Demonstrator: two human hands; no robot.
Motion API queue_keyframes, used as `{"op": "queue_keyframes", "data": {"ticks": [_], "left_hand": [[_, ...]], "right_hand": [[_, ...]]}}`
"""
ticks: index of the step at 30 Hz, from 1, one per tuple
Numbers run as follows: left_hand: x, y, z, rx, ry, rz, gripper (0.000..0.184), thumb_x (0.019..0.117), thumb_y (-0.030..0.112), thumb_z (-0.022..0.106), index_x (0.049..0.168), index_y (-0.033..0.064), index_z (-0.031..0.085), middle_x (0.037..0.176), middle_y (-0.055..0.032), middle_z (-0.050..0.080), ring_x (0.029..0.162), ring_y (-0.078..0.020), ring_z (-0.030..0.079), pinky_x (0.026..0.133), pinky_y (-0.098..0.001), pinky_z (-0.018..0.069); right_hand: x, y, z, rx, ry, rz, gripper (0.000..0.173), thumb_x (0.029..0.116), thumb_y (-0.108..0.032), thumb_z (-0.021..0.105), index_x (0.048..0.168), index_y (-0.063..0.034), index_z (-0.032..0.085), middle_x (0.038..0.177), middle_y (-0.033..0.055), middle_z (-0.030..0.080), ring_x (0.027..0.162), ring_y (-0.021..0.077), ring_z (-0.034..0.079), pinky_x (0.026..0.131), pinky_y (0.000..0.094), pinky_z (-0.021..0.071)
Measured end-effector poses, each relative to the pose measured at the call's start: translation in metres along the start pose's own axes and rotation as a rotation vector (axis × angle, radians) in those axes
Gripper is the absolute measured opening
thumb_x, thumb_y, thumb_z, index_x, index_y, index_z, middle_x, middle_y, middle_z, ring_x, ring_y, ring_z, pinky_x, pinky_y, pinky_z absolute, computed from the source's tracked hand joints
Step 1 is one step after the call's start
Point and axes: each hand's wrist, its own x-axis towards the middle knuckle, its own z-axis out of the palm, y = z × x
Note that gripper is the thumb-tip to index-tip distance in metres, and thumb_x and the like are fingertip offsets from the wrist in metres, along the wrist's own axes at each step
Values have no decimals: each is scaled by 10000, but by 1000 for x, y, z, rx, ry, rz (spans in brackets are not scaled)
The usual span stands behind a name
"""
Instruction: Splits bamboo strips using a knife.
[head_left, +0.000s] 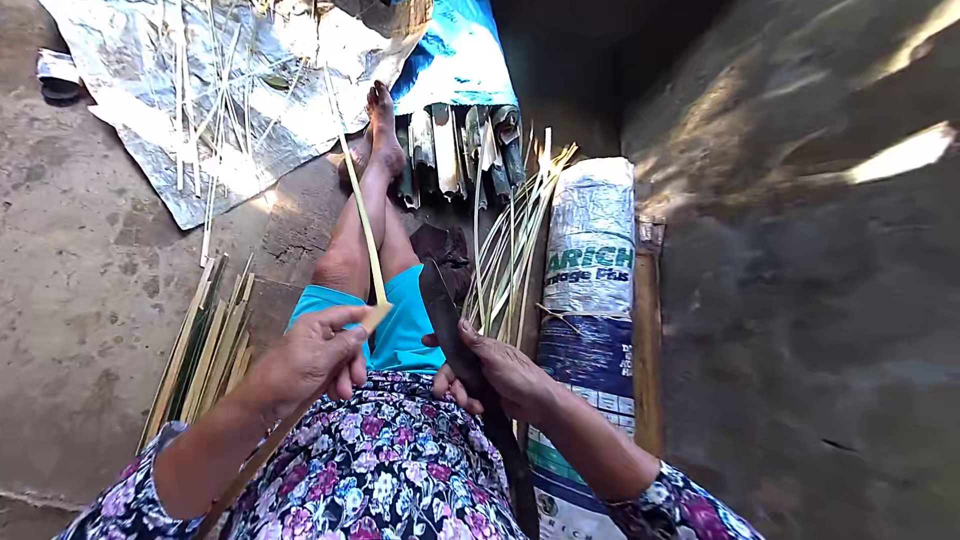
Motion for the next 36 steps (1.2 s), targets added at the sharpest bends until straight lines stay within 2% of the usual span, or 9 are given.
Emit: {"op": "queue_keyframes", "data": {"ticks": [3,5,8,11,14,25,36], "left_hand": [[12,-32,22,130,-118,-202,226,1069,101,483,1184,-15,640,634,26,625,490,-34,574,478,-173,489],[14,-49,31,208,-174,-226,221,1071,127,503,1155,12,672,684,26,662,523,-29,595,507,-176,505],[9,-58,40,339,-213,-167,232,1067,160,513,1142,36,694,756,28,685,564,-15,609,543,-176,520],[3,-59,45,398,-204,-120,248,1072,173,499,1133,44,702,741,45,674,557,6,592,540,-164,506],[3,-61,46,386,-182,-103,246,1073,166,489,1117,44,698,713,59,661,539,12,585,522,-155,500],[-2,-64,47,354,-156,-31,237,1056,160,506,1128,51,704,723,87,658,571,38,595,546,-133,508],[-1,-67,49,386,-161,17,249,1057,159,504,1113,34,711,723,69,660,569,50,576,548,-124,489]], "right_hand": [[-3,7,-2,-3,44,26,431,1137,-291,188,1210,-52,539,821,51,725,545,74,638,472,190,510],[-7,14,-2,-76,54,-6,368,1127,-258,244,1153,-61,554,815,16,717,551,57,633,479,183,512],[-17,21,4,-165,109,-54,320,1116,-227,299,1157,-66,573,912,-17,720,565,29,623,489,171,513],[-24,20,11,-184,148,-76,329,1116,-214,318,1108,-61,609,924,-23,730,561,17,632,483,163,520],[-29,20,14,-239,112,-62,316,1116,-238,334,1105,-77,606,953,-25,740,564,10,629,492,161,513],[-31,25,18,-208,35,-141,301,1110,-255,345,1071,-109,605,900,-32,754,611,20,667,505,160,523],[-30,27,14,-238,26,-147,287,1111,-263,341,1086,-113,585,883,-35,747,606,27,666,501,170,529]]}}
